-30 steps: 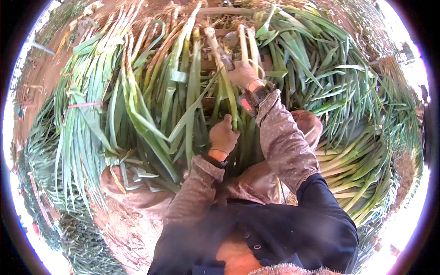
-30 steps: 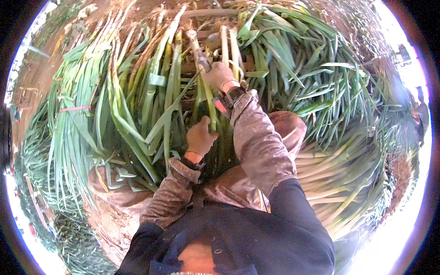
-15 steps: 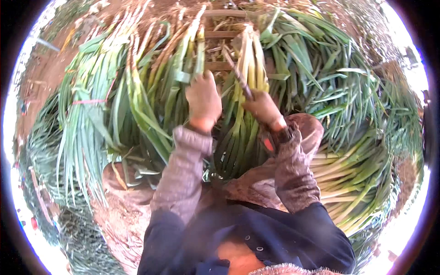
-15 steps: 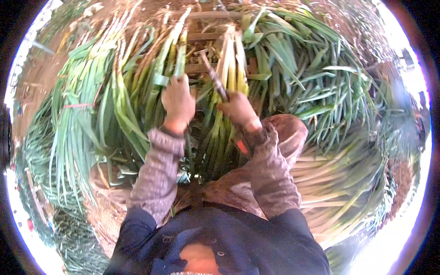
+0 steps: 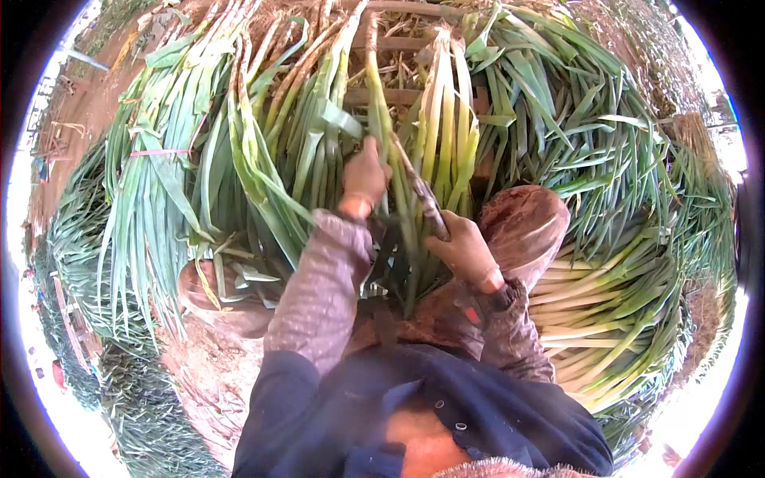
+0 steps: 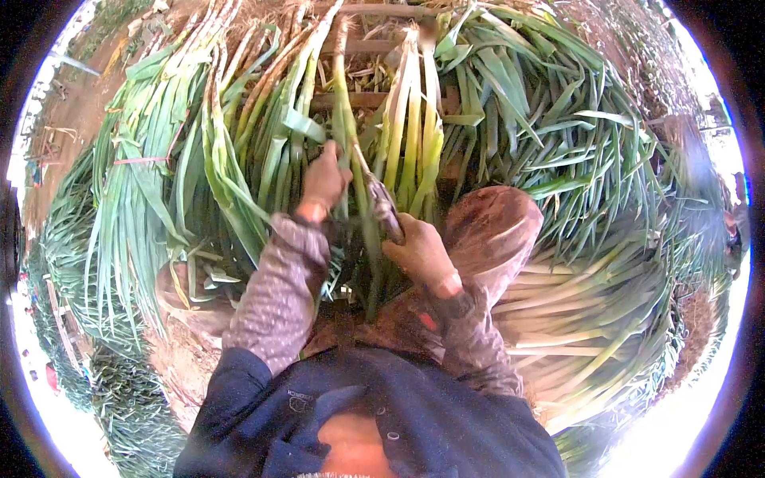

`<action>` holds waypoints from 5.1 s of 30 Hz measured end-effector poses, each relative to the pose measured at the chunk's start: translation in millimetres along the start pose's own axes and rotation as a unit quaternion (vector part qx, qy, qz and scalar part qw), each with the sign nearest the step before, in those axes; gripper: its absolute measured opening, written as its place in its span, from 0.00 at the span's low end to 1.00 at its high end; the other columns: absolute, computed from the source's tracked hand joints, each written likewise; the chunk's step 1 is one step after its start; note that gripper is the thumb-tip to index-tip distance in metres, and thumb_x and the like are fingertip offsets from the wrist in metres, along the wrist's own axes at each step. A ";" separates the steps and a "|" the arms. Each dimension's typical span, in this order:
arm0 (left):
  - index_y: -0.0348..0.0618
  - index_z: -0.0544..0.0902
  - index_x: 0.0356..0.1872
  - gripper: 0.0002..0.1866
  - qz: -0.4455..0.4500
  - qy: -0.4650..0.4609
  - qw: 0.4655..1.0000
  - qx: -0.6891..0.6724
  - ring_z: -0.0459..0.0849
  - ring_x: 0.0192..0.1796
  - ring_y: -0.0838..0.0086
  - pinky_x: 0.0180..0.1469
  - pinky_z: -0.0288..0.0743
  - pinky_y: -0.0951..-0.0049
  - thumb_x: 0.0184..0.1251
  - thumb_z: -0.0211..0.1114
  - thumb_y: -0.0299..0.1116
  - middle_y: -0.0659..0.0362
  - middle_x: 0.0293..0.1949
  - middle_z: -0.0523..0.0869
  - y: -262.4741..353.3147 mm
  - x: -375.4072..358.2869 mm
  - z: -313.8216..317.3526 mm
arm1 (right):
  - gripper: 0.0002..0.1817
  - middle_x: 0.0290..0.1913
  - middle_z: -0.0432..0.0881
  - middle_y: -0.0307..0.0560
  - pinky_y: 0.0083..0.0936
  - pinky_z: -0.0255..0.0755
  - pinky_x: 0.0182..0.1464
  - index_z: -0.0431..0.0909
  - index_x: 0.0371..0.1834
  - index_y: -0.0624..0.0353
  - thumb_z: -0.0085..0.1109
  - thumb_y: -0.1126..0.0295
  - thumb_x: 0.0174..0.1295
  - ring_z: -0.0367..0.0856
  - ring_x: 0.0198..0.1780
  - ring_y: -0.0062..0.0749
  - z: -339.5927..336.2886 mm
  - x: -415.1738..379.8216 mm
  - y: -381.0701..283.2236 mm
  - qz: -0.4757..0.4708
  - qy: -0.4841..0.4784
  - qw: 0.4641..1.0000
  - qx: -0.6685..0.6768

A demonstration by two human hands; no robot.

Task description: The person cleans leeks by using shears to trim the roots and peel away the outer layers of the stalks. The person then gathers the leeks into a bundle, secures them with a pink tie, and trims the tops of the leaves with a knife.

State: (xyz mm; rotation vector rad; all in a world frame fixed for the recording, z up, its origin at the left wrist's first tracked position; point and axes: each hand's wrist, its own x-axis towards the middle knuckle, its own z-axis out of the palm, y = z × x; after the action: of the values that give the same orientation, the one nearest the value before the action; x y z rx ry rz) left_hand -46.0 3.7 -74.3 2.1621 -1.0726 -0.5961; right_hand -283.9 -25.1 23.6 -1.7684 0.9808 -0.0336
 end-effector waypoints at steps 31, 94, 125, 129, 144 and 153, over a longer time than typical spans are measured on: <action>0.37 0.71 0.58 0.25 -0.093 -0.004 0.973 -0.210 0.85 0.52 0.44 0.57 0.76 0.56 0.60 0.67 0.28 0.41 0.50 0.85 -12.0 -89.4 9.2 | 0.17 0.38 0.84 0.69 0.45 0.76 0.52 0.81 0.37 0.67 0.61 0.61 0.56 0.83 0.46 0.63 31.0 127.5 -27.8 -0.021 0.079 0.977 -0.196; 0.30 0.61 0.69 0.42 -0.091 0.074 0.980 -0.160 0.85 0.53 0.43 0.55 0.78 0.56 0.64 0.74 0.43 0.34 0.49 0.84 -4.1 -137.4 -23.4 | 0.19 0.34 0.82 0.69 0.47 0.75 0.44 0.78 0.49 0.65 0.60 0.68 0.56 0.82 0.41 0.65 48.6 -80.4 -11.1 0.029 0.008 0.999 -0.040; 0.33 0.61 0.72 0.41 -0.166 0.055 0.971 -0.161 0.86 0.52 0.52 0.56 0.77 0.61 0.62 0.73 0.37 0.39 0.53 0.84 -9.3 -124.7 -14.1 | 0.16 0.34 0.83 0.68 0.49 0.75 0.48 0.79 0.34 0.66 0.62 0.61 0.53 0.82 0.43 0.66 48.6 92.6 -16.6 -0.033 0.113 0.979 -0.165; 0.37 0.63 0.72 0.40 -0.165 0.027 0.971 -0.172 0.85 0.54 0.54 0.58 0.76 0.62 0.63 0.73 0.37 0.41 0.55 0.83 -12.3 -124.3 -15.2 | 0.17 0.35 0.83 0.71 0.48 0.75 0.50 0.80 0.35 0.68 0.61 0.62 0.53 0.82 0.45 0.66 39.3 123.2 -32.7 -0.038 0.117 0.979 -0.161; 0.34 0.68 0.70 0.33 -0.079 -0.009 0.950 -0.301 0.78 0.66 0.51 0.66 0.70 0.63 0.66 0.70 0.33 0.42 0.64 0.79 -49.7 -115.1 11.0 | 0.25 0.42 0.85 0.68 0.42 0.77 0.53 0.84 0.43 0.69 0.64 0.55 0.51 0.85 0.48 0.60 7.0 229.1 -51.0 -0.035 0.085 0.983 -0.158; 0.37 0.65 0.72 0.35 0.006 -0.148 0.982 -0.117 0.81 0.55 0.39 0.57 0.78 0.54 0.64 0.67 0.28 0.36 0.53 0.83 21.3 -118.0 36.9 | 0.21 0.32 0.83 0.47 0.30 0.79 0.37 0.83 0.51 0.62 0.66 0.58 0.63 0.82 0.31 0.31 -27.7 166.3 -45.7 -0.007 0.091 0.991 -0.101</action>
State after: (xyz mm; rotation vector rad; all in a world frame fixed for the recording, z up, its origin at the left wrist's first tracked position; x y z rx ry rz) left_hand -147.2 77.8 -71.3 1.8994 -1.1056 -1.0108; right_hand -159.3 -145.8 3.1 -1.9840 1.1354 -0.1108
